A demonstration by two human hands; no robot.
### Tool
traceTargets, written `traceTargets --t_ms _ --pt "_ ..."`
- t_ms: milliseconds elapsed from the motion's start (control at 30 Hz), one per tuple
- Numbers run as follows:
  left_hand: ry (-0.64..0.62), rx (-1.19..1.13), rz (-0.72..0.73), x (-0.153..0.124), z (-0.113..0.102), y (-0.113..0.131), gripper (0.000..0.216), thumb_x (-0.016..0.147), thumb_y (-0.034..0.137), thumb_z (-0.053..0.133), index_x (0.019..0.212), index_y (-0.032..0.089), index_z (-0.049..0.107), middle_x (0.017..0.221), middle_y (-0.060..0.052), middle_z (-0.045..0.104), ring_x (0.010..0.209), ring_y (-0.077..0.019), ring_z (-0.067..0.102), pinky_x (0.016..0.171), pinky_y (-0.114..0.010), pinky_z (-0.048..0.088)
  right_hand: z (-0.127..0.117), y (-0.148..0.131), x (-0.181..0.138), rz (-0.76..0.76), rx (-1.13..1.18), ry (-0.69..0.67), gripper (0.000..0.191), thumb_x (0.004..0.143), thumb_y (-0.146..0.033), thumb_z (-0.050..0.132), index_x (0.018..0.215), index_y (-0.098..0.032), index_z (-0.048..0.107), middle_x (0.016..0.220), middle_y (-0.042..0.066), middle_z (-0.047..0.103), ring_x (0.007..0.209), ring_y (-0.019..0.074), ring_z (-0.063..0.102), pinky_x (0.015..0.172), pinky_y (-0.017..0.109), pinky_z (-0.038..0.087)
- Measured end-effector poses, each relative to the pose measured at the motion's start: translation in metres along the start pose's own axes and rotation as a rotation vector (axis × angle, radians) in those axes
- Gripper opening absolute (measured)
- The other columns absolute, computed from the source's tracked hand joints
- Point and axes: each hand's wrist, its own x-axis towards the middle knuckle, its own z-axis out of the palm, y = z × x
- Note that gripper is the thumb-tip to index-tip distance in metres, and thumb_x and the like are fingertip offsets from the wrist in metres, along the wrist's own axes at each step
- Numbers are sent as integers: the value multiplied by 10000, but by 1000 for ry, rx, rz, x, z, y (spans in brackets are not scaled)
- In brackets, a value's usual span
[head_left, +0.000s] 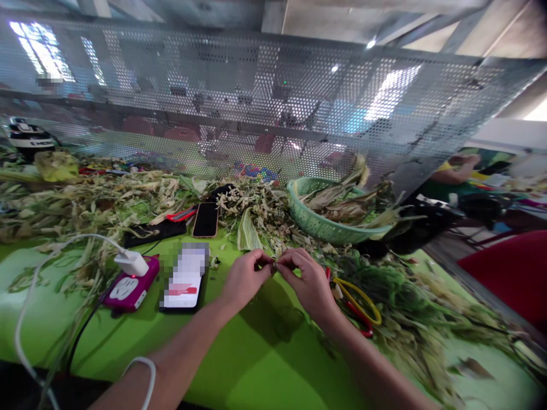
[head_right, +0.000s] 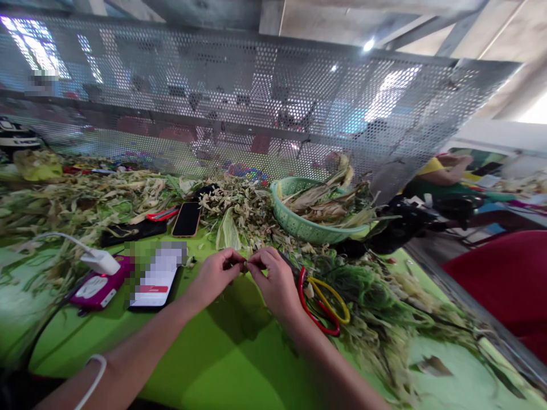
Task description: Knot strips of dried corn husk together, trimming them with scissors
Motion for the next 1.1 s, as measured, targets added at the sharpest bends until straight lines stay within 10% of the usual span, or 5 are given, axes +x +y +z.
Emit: traceTargets --t_ms 1100 --pt "-22 -255 -43 -2 5 0 83 759 236 582 807 176 554 749 -3 596 628 -123 579 505 -212 495 2 -7 1 12 -11 -47 169 718 -56 539 814 -194 561 823 22 553 740 159 556 672 263 468"
